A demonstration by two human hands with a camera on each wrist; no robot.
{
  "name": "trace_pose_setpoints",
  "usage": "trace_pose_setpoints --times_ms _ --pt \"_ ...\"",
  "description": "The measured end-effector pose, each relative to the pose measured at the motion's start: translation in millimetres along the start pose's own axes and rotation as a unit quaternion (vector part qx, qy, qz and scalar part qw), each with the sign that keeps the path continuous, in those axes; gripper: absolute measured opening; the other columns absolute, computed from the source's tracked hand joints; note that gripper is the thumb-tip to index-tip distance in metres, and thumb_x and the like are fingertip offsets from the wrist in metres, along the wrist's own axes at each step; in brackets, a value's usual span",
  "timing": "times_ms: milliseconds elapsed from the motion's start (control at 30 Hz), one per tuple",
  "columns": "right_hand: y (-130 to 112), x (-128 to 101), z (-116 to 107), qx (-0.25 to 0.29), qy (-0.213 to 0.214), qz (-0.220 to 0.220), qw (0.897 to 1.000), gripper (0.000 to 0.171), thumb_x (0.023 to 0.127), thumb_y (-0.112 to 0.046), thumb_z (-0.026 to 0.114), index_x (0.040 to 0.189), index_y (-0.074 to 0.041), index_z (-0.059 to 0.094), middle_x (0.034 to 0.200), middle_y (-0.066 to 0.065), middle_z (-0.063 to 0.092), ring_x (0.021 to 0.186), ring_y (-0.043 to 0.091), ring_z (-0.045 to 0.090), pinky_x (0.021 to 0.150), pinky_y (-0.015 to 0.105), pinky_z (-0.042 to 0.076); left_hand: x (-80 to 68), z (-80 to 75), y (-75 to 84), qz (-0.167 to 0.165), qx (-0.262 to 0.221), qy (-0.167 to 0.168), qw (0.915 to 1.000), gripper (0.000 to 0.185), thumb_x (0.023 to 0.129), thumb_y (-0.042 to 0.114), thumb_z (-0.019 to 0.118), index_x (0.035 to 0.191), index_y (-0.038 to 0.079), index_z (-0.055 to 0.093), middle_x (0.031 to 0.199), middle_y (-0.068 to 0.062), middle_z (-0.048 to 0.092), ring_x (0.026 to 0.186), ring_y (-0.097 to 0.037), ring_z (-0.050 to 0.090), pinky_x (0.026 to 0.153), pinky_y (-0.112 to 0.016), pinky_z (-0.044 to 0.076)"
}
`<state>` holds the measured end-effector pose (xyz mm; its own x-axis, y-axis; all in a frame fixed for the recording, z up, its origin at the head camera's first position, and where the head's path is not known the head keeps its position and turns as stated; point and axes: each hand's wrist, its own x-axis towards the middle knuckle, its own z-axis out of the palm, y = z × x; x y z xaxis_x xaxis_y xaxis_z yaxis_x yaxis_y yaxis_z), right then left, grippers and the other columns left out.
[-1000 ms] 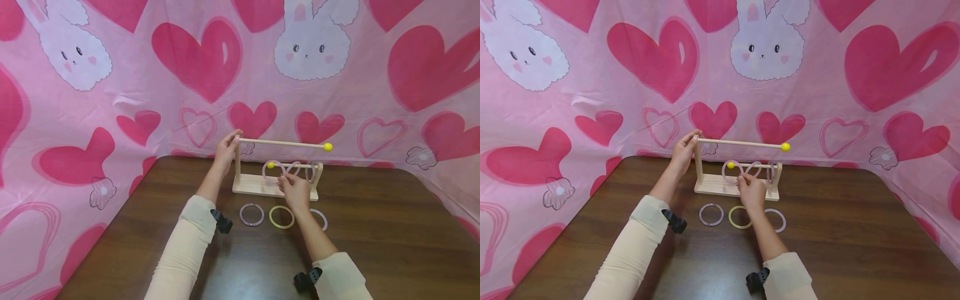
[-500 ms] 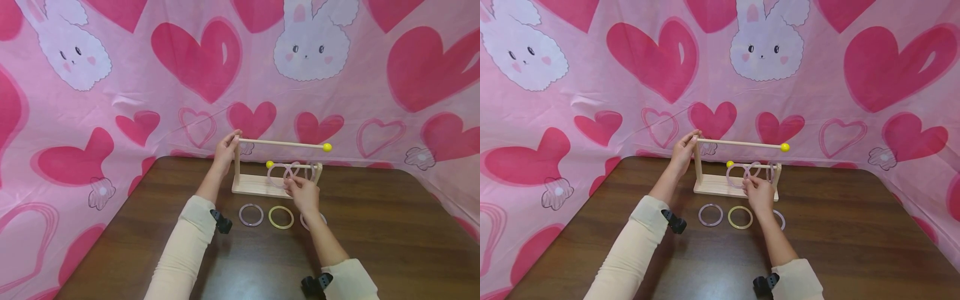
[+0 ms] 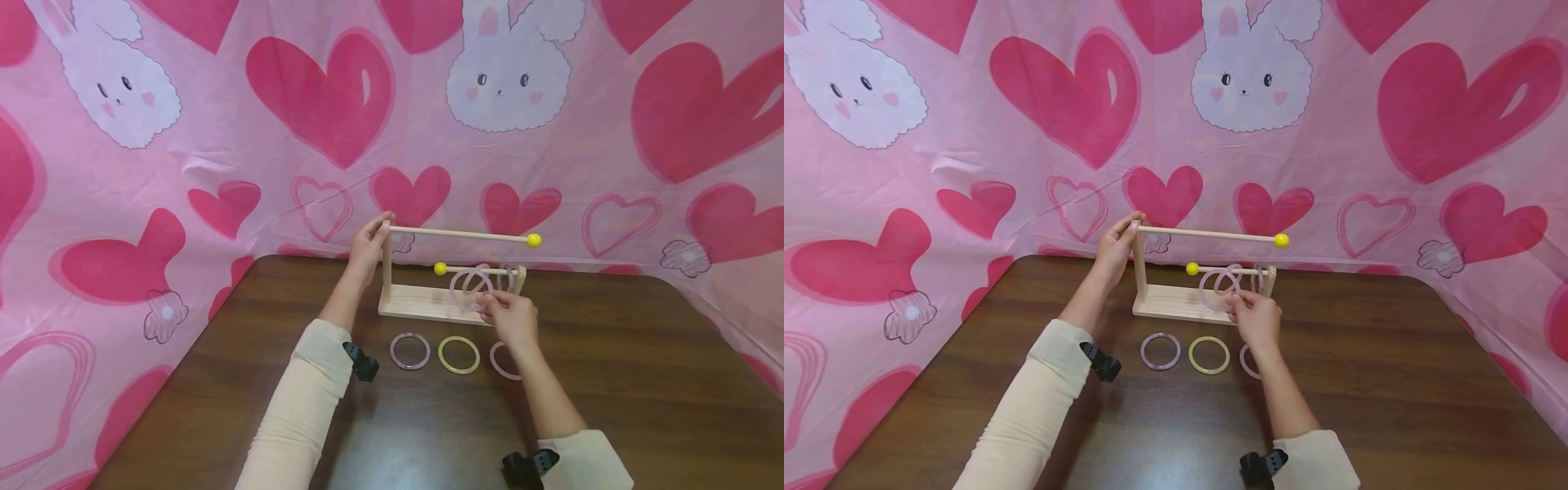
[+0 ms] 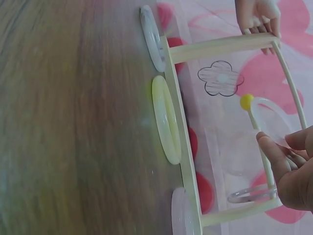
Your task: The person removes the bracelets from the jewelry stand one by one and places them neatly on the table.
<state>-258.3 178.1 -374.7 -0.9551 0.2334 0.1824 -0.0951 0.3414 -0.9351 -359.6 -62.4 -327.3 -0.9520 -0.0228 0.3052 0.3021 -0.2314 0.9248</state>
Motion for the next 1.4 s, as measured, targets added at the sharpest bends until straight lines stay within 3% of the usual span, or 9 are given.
trace_pose_setpoints --times_ms 433,767,1400 --pt "8.1 -2.9 -35.2 -0.055 0.006 -0.010 0.998 0.031 0.092 -0.005 0.051 0.113 0.017 0.056 0.093 0.027 0.064 0.058 -0.003 0.061 0.057 0.017 0.052 -0.1 0.0 0.4 0.009 0.001 -0.004 1.0000 0.036 0.096 0.008 0.049 0.130 -0.001 0.050 0.132 -0.014 0.051 0.121 -0.021 0.046 0.099 -0.028 0.037" --pt "17.8 -4.6 -50.9 -0.045 0.005 0.014 0.999 0.032 0.093 -0.004 0.049 0.114 0.020 0.053 0.099 0.031 0.061 0.059 -0.005 0.060 0.059 0.018 0.052 0.5 -0.9 -0.4 0.021 -0.002 -0.005 0.9998 0.035 0.095 0.006 0.049 0.128 -0.004 0.050 0.130 -0.017 0.051 0.121 -0.022 0.047 0.099 -0.026 0.037" --pt "34.8 -12.0 -89.4 -0.092 -0.015 -0.004 0.996 0.036 0.095 -0.008 0.048 0.113 0.023 0.051 0.094 0.029 0.064 0.064 -0.004 0.062 0.062 0.023 0.054 -0.4 -0.3 0.6 0.008 0.000 -0.008 0.9999 0.036 0.096 0.008 0.048 0.130 -0.002 0.048 0.132 -0.015 0.050 0.122 -0.021 0.046 0.099 -0.028 0.036"
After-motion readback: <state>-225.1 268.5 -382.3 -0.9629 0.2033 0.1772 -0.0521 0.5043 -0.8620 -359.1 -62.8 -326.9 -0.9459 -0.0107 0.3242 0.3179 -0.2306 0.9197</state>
